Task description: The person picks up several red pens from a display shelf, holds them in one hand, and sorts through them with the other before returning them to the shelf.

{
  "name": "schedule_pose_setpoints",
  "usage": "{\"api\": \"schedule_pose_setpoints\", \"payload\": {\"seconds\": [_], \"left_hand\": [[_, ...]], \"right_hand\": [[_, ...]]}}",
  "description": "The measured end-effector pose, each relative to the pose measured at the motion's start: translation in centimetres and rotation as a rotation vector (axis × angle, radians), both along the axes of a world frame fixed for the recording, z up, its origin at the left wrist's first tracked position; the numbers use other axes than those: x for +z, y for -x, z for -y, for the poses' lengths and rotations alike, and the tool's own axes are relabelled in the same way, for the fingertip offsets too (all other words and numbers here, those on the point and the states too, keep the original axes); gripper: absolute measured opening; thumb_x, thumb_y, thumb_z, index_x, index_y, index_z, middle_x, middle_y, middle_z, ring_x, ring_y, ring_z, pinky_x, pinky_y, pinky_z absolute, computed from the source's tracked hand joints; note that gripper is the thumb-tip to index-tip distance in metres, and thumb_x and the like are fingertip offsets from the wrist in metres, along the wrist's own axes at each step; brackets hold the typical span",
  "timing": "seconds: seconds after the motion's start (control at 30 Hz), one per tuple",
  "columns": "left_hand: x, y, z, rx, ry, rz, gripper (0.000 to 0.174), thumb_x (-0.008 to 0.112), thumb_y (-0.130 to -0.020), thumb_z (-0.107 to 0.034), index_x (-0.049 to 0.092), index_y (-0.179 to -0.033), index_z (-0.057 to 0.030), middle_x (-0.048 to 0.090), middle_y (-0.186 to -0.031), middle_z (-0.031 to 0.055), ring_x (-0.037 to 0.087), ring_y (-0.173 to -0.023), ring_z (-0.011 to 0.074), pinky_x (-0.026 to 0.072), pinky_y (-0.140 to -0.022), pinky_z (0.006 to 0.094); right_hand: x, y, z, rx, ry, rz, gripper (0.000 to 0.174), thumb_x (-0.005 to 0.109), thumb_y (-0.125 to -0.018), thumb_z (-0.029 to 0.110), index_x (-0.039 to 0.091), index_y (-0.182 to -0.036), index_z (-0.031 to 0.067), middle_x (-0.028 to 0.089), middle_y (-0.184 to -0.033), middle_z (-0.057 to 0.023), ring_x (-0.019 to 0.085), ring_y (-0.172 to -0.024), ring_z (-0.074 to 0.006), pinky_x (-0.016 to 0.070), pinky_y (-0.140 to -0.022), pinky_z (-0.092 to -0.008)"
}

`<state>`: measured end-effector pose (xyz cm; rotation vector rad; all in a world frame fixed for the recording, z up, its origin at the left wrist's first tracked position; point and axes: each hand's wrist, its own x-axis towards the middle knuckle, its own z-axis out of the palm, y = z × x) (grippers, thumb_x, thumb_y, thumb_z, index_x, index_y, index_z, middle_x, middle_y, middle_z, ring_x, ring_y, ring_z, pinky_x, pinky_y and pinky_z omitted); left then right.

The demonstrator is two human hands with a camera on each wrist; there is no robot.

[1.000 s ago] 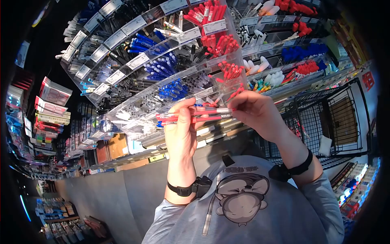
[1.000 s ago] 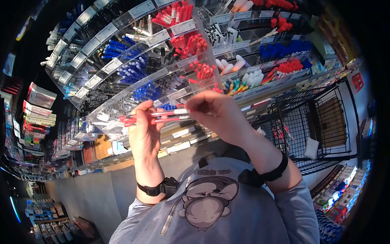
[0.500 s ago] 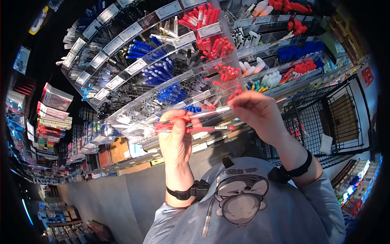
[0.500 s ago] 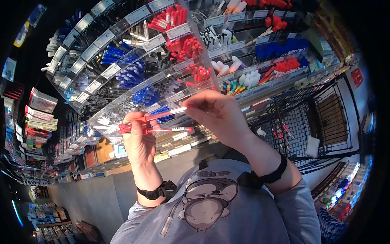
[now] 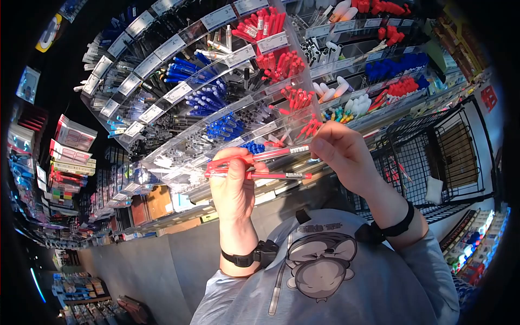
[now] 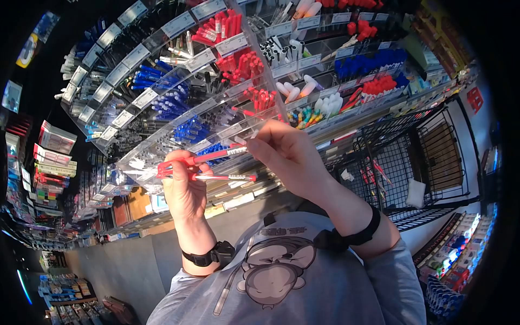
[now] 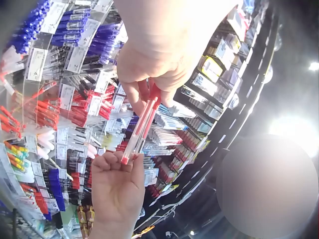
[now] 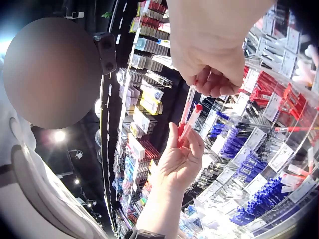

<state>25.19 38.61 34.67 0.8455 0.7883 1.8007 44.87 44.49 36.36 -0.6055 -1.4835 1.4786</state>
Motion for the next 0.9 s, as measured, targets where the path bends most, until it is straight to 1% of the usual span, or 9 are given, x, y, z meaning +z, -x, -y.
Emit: {"api": "schedule_pose_setpoints", "payload": {"seconds": [0.5,0.57,0.67,0.7,0.77,0.8,0.83,0.87,0.9], "left_hand": [[-0.1,0.2,-0.2,-0.042,-0.031,-0.031,0.036,0.057,-0.085,-0.035,0.051,-0.096,-0.0022,0.059,-0.08,0.0084,0.062,-0.068,0.0187,0.0544,-0.06,0.0306],[0.3,0.0,-0.2,-0.05,-0.022,0.063,0.036,0.069,-0.078,-0.026,0.053,-0.095,0.001,0.061,-0.078,0.0099,0.063,-0.065,0.0203,0.0557,-0.062,0.0331],[-0.2,0.1,-0.6,-0.075,0.02,0.03,0.029,0.071,-0.079,-0.016,0.056,-0.096,0.0029,0.063,-0.08,0.0108,0.063,-0.066,0.0195,0.0546,-0.065,0.0318],[-0.6,0.3,-0.8,-0.072,0.017,0.03,0.029,0.071,-0.079,-0.016,0.056,-0.096,0.0029,0.063,-0.08,0.0108,0.063,-0.066,0.0195,0.0546,-0.065,0.0318],[-1.3,0.5,-1.6,0.006,0.17,-0.315,0.019,0.07,-0.078,-0.007,0.062,-0.091,0.0039,0.065,-0.082,0.0107,0.063,-0.069,0.017,0.0522,-0.068,0.029],[-0.9,-0.2,-1.8,0.097,0.223,-0.502,0.013,0.07,-0.077,-0.005,0.065,-0.084,0.0039,0.066,-0.084,0.0093,0.062,-0.073,0.0144,0.0501,-0.068,0.0271],[-2.5,-0.2,-2.3,0.08,0.223,-0.605,0.013,0.072,-0.075,-0.008,0.065,-0.082,0.0021,0.066,-0.079,0.0076,0.062,-0.072,0.0142,0.0486,-0.064,0.0258],[-2.4,-0.3,-2.5,0.045,0.229,-0.927,0.013,0.072,-0.074,-0.008,0.065,-0.082,0.001,0.065,-0.076,0.0081,0.062,-0.069,0.016,0.0479,-0.062,0.0265],[-2.3,-0.5,-2.6,0.007,0.233,-1.246,0.013,0.072,-0.073,-0.008,0.065,-0.081,-0.0001,0.064,-0.073,0.0086,0.062,-0.066,0.0178,0.0473,-0.06,0.0272]], "right_hand": [[-0.1,0.1,-0.1,0.02,0.018,0.005,0.026,0.054,-0.092,0.023,0.053,-0.077,0.0018,0.047,-0.068,0.0032,0.038,-0.062,-0.0029,0.0324,-0.055,-0.0196],[-0.3,0.3,-0.2,0.02,0.028,-0.011,0.026,0.054,-0.092,0.023,0.053,-0.077,0.0018,0.047,-0.068,0.0032,0.038,-0.062,-0.0029,0.0325,-0.055,-0.0196],[-2.2,0.5,-1.2,0.016,-0.005,-0.025,0.025,0.053,-0.092,0.022,0.054,-0.079,0.0016,0.047,-0.069,0.0034,0.039,-0.064,-0.0028,0.0331,-0.056,-0.0196],[-3.5,0.4,-2.0,0.009,0.014,0.105,0.02,0.056,-0.09,0.02,0.055,-0.083,0.0013,0.049,-0.071,0.0017,0.041,-0.065,-0.005,0.0351,-0.057,-0.0211],[-4.8,0.7,-2.7,0.0,0.028,0.238,0.018,0.059,-0.088,0.018,0.056,-0.087,0.0011,0.051,-0.073,0.0,0.044,-0.066,-0.0072,0.0371,-0.059,-0.0226],[-5.0,1.0,-2.8,-0.185,-0.336,0.331,0.017,0.061,-0.085,0.016,0.056,-0.092,0.0017,0.053,-0.078,-0.0027,0.047,-0.068,-0.011,0.0391,-0.06,-0.0251],[-5.1,1.4,-2.7,-0.37,-0.703,0.42,0.021,0.064,-0.082,0.014,0.057,-0.098,0.0023,0.055,-0.082,-0.0053,0.051,-0.07,-0.0147,0.0411,-0.061,-0.0277],[-3.9,1.5,-1.8,-0.241,-0.52,0.386,0.03,0.067,-0.077,0.012,0.056,-0.104,0.0052,0.056,-0.086,-0.0094,0.054,-0.073,-0.0208,0.0433,-0.063,-0.032],[-3.8,1.8,-1.5,-0.243,-0.523,0.396,0.03,0.067,-0.077,0.012,0.056,-0.104,0.0052,0.056,-0.086,-0.0094,0.054,-0.073,-0.0208,0.0433,-0.063,-0.032]]}}
